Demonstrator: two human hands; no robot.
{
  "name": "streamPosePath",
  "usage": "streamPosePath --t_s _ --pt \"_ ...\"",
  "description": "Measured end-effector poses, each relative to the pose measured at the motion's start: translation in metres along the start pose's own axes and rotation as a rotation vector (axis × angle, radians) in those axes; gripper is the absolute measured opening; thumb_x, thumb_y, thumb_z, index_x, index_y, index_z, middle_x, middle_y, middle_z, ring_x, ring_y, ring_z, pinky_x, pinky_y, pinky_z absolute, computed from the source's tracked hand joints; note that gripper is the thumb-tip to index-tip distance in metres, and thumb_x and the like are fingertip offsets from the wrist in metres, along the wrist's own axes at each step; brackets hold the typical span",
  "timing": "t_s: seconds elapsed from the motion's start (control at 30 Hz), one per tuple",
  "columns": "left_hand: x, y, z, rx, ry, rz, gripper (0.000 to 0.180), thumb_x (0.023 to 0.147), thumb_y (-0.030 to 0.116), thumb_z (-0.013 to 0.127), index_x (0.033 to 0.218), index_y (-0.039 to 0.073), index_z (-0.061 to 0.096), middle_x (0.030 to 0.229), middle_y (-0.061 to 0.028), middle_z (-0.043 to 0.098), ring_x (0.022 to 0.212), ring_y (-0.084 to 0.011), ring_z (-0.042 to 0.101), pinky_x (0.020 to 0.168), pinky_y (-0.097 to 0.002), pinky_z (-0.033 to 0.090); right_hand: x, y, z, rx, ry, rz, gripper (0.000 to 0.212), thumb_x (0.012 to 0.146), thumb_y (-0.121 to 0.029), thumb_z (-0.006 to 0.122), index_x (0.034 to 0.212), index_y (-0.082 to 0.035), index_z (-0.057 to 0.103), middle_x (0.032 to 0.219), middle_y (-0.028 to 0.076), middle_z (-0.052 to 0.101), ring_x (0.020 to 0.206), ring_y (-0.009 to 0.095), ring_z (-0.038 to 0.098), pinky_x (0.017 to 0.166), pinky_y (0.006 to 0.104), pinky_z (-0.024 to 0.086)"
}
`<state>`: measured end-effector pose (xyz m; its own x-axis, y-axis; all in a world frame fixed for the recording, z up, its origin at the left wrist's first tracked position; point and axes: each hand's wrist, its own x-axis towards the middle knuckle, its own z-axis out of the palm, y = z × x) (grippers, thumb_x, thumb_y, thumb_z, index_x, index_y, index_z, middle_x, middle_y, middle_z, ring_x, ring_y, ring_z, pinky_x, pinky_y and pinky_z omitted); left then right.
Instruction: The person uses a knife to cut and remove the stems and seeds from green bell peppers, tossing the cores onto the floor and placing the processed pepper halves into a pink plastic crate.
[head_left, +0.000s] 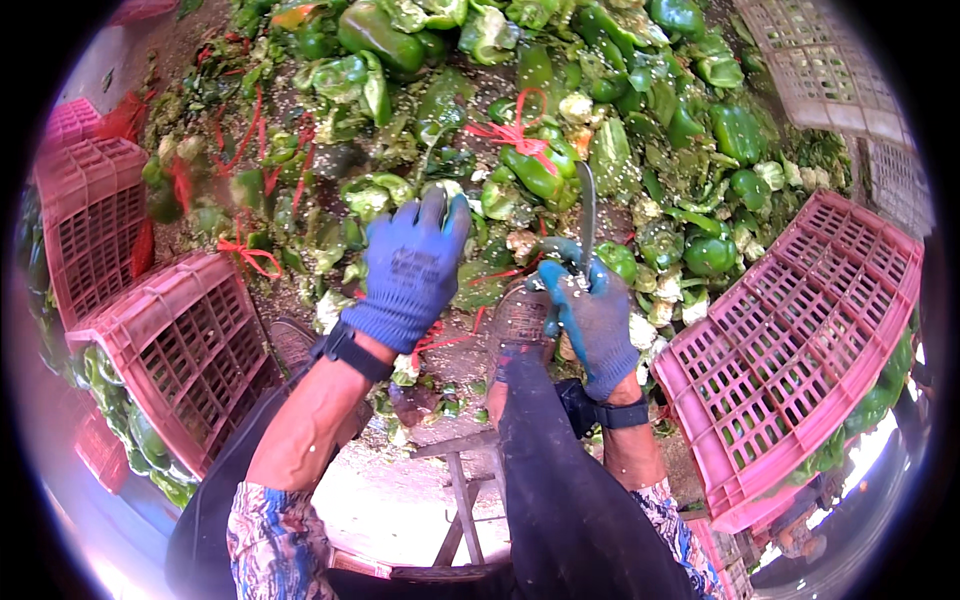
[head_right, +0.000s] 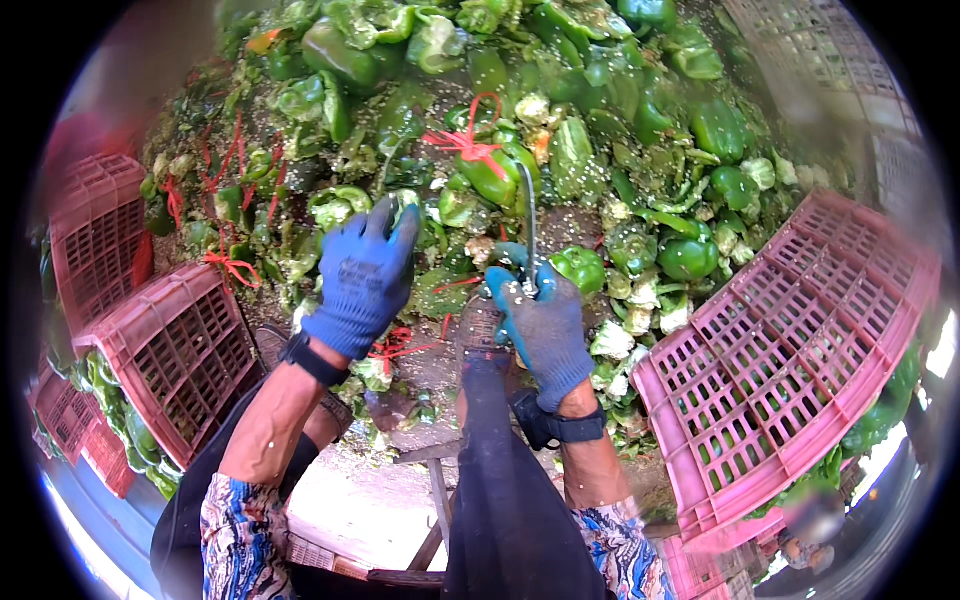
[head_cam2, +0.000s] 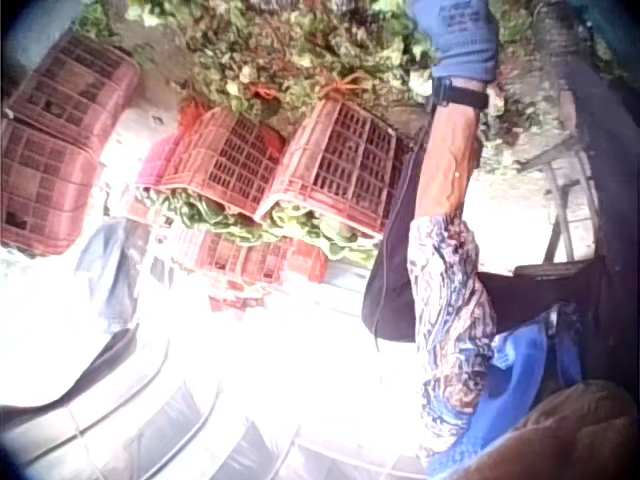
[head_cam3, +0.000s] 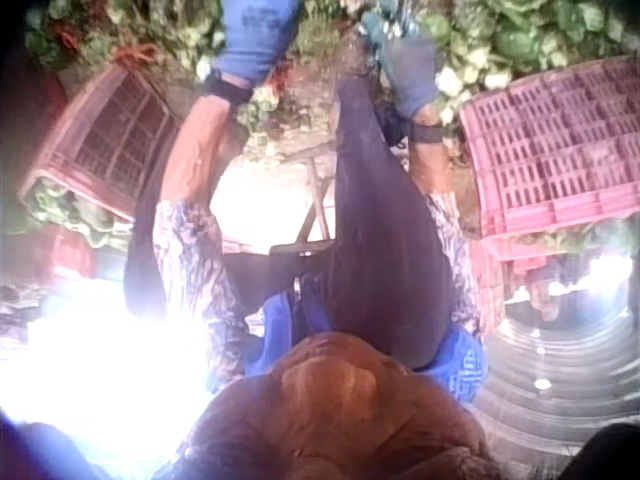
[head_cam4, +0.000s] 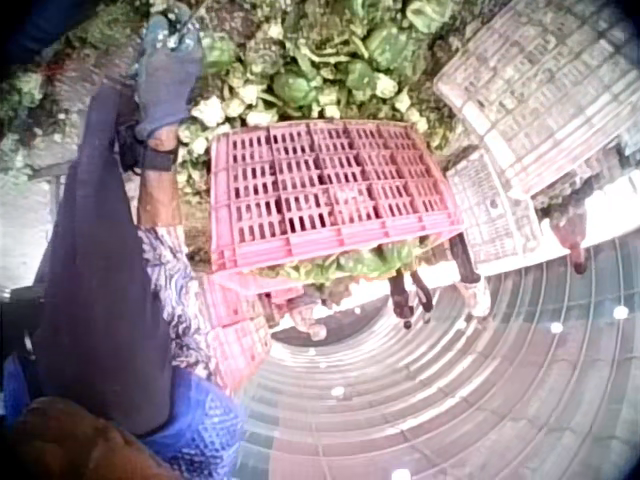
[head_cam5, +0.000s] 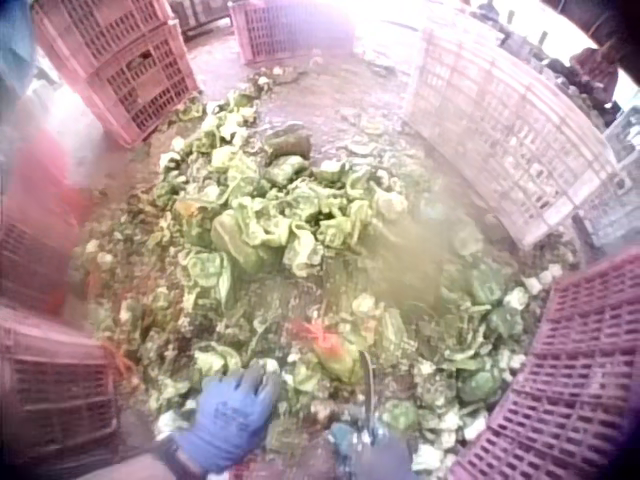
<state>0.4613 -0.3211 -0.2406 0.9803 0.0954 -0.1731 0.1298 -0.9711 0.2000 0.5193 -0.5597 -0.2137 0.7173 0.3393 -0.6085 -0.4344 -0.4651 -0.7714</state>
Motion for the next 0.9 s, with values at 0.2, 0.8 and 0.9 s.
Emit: streamPosePath --t_s 0.2,0.8,0.9 --pt "0.033 -0.014 0.020 0.044 0.057 0.013 0.057 0.083 0.017 0.075 0.137 0.009 0.063 0.114 -0.0127 0.070 0.100 -0.0320 0.070 0.078 -0.0483 0.055 -0.003 -0.008 -0.002 0.123 0.043 0.154 0.038 0.101 -0.013 0.075 0.138 -0.007 0.072 0.087 0.000 0.072 0.069 0.005 0.062 0.055 0.0254 0.055" --pt "0.010 -0.038 -0.048 -0.749 0.354 -0.077 0.029 0.088 0.005 0.071 0.117 0.005 0.075 0.107 -0.0134 0.079 0.095 -0.0261 0.077 0.085 -0.0377 0.061 0.017 -0.045 0.017 0.338 -0.220 0.224 0.041 0.107 -0.032 0.070 0.135 -0.003 0.070 0.090 0.004 0.075 0.063 0.008 0.065 0.054 0.0269 0.054" --pt "-0.012 -0.016 -0.046 -0.967 0.434 -0.081 0.036 0.089 0.001 0.066 0.124 -0.001 0.074 0.115 -0.0155 0.078 0.105 -0.0258 0.076 0.097 -0.0379 0.059 0.025 -0.050 0.025 0.595 -0.425 0.181 0.045 0.107 -0.038 0.069 0.136 -0.003 0.069 0.089 0.002 0.070 0.059 0.008 0.061 0.053 0.0252 0.053"
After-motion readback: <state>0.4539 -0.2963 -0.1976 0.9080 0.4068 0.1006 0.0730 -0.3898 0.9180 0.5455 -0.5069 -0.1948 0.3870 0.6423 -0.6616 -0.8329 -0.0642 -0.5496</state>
